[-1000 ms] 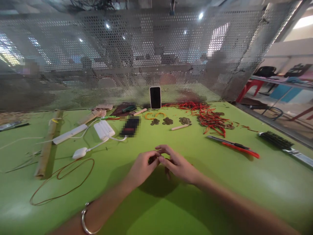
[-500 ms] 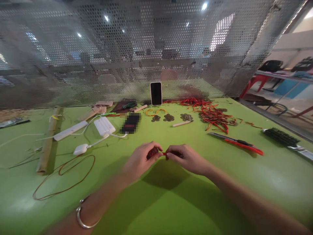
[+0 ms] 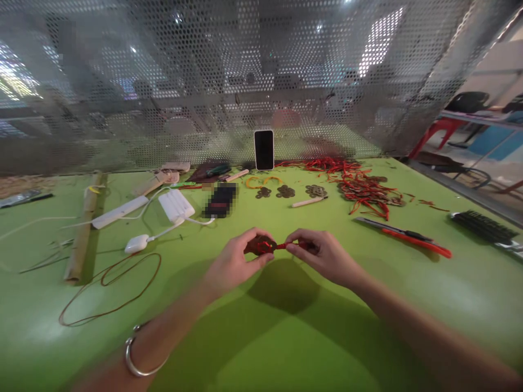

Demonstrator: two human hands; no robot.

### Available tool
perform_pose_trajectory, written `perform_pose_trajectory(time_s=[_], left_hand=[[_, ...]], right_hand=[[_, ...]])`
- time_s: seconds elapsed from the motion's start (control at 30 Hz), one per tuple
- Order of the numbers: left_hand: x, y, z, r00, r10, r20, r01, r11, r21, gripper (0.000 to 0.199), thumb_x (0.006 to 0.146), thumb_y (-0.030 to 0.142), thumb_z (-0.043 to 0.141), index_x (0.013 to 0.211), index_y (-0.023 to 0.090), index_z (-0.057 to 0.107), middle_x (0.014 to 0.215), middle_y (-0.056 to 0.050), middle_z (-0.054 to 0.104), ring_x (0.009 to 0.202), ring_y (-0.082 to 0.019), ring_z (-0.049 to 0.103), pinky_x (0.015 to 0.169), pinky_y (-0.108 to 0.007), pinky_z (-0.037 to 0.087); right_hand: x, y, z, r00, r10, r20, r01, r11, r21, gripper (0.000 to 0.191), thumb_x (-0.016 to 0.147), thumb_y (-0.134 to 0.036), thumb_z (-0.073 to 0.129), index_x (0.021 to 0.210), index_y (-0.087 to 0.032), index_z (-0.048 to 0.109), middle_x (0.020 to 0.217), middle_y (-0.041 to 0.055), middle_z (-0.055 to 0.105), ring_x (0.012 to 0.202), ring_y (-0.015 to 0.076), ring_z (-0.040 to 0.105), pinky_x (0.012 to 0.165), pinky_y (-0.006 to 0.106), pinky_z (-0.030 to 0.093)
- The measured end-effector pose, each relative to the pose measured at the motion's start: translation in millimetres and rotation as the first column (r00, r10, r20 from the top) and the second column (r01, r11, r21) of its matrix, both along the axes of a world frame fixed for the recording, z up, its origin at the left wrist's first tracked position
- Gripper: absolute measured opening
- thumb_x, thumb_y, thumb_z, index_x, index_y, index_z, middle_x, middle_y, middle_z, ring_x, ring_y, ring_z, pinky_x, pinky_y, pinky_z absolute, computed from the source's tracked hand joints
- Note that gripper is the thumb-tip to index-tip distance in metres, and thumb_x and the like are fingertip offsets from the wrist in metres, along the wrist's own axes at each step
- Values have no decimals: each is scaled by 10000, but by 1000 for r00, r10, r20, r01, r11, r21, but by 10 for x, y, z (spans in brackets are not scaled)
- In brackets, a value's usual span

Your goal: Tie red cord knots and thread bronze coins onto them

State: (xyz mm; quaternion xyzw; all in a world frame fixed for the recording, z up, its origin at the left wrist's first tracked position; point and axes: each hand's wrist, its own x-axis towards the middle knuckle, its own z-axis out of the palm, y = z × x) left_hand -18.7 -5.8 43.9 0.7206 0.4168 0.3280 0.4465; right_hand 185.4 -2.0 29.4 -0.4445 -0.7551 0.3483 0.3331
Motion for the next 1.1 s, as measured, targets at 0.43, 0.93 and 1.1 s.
perform_pose_trajectory(time_s=[0.43, 0.93, 1.1], left_hand=[[17, 8, -83, 998, 66, 24, -62, 992, -110, 173, 711, 285, 686, 827, 162, 645, 753, -23, 659, 695, -143, 589, 652, -243, 464], [-20, 35, -140, 993, 108, 51, -87, 946, -312, 206, 673, 304, 715, 761, 130, 647, 651, -2, 582, 600, -102, 494, 542, -210, 359], [-13, 33, -150, 994, 108, -13, -107, 952, -287, 214, 675, 338, 708, 751, 140, 681, 675, -21, 626, 611, -117, 522, 546, -217, 367]], right_hand=[[-40, -68, 18, 994, 28, 103, -37, 996, 85, 233, 837, -354, 520, 868, -158, 642, 479, -64, 367, 430, 67, 284, 436, 202, 222], [-40, -69, -46, 997, 55, 52, -59, 994, 93, 132, 819, -287, 565, 826, -167, 621, 612, -3, 592, 523, 93, 502, 512, 193, 377], [-44, -76, -47, 991, 53, 120, -64, 994, 91, 151, 823, -309, 557, 841, -174, 622, 594, -14, 573, 504, 89, 469, 492, 197, 335]])
